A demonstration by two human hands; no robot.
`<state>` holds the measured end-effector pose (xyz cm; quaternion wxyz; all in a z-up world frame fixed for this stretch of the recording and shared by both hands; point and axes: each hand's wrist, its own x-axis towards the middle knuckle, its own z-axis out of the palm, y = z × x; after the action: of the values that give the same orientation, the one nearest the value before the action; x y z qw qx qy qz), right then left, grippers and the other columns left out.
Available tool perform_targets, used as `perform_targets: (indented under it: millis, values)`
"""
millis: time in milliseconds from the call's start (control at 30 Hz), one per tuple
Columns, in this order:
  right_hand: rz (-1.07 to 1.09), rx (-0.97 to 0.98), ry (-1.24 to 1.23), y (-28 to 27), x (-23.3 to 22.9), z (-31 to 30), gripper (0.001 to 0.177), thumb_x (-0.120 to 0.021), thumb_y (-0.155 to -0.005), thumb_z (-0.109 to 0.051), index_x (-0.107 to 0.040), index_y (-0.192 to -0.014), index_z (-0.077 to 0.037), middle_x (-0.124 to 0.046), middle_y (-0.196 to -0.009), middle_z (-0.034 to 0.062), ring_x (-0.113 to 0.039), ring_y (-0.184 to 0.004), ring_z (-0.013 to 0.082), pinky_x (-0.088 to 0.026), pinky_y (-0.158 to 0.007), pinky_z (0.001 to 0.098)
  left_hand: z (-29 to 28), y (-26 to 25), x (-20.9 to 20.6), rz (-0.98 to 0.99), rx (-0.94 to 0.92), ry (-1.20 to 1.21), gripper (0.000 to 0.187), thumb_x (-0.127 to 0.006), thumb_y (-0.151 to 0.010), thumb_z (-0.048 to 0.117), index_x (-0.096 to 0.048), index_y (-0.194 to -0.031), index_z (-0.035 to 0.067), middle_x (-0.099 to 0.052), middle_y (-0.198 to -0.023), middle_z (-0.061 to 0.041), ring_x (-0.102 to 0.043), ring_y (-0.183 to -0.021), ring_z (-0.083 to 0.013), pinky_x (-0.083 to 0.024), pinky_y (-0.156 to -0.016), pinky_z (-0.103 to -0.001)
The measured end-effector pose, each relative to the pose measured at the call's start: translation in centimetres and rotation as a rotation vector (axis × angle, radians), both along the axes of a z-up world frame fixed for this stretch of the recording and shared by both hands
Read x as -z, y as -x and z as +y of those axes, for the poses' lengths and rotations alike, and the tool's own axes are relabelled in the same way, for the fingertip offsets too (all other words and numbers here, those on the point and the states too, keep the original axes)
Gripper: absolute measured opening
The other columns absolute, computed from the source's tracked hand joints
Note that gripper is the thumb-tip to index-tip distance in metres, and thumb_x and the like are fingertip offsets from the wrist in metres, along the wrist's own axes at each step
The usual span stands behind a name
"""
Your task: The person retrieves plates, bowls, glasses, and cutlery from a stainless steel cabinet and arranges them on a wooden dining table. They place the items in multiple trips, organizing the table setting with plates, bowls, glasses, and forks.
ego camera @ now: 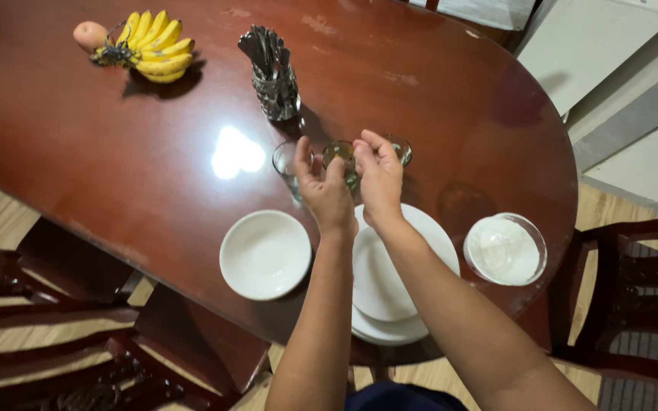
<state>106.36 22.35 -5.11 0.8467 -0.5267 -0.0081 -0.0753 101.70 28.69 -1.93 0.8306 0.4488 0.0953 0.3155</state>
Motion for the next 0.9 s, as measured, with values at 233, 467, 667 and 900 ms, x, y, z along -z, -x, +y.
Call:
perform_targets:
  millis: [233,467,667,900]
  values:
    - [0.081,-0.098,-0.138,4.2,-4.9,-3.5,0.039,-0.055,-0.104,-0.022,-0.055,-0.138,-0.002,-0.069,-0.110,0.0091,-0.064,-0.094,0.0140,-0.056,-0.081,0.0300,-2.1,2.0,-1.4,0.014,0.111,0.049,0.058,-0.061,-0.092,0.001,-0.046,-0.147,0.005,-0.051,-0.142,-0.013,-0.056,-0.123,-0.0182,-0.050,-0.101,-0.032]
    - [0.060,-0.031,-0.181,7.5,-7.3,-7.8,0.032,-0.051,-0.106,-0.026,-0.059,-0.126,-0.003,-0.071,-0.098,0.0088,-0.065,-0.087,0.0166,-0.056,-0.075,0.0327,-3.7,4.4,-3.6,-0.052,0.244,0.141,0.050,-0.062,-0.094,0.001,-0.049,-0.143,0.005,-0.055,-0.132,-0.010,-0.057,-0.108,-0.0149,-0.050,-0.091,-0.031]
    - [0.032,0.119,-0.166,10.4,-8.4,-11.2,0.028,-0.053,-0.106,-0.024,-0.061,-0.121,-0.003,-0.072,-0.097,0.0086,-0.066,-0.086,0.0170,-0.056,-0.078,0.0336,-5.9,6.0,-6.4,0.069,0.432,0.036,0.041,-0.062,-0.095,0.007,-0.057,-0.135,0.008,-0.062,-0.125,-0.004,-0.061,-0.112,-0.0113,-0.051,-0.096,-0.033]
    - [-0.043,0.434,-0.261,17.6,-8.3,-14.7,0.025,-0.059,-0.102,-0.021,-0.062,-0.119,-0.003,-0.073,-0.099,0.0102,-0.068,-0.089,0.0188,-0.057,-0.082,0.0367,-9.9,9.6,-7.0,0.061,0.835,-0.009,0.035,-0.063,-0.097,0.006,-0.061,-0.132,0.007,-0.064,-0.122,-0.005,-0.062,-0.110,-0.0138,-0.052,-0.097,-0.033]
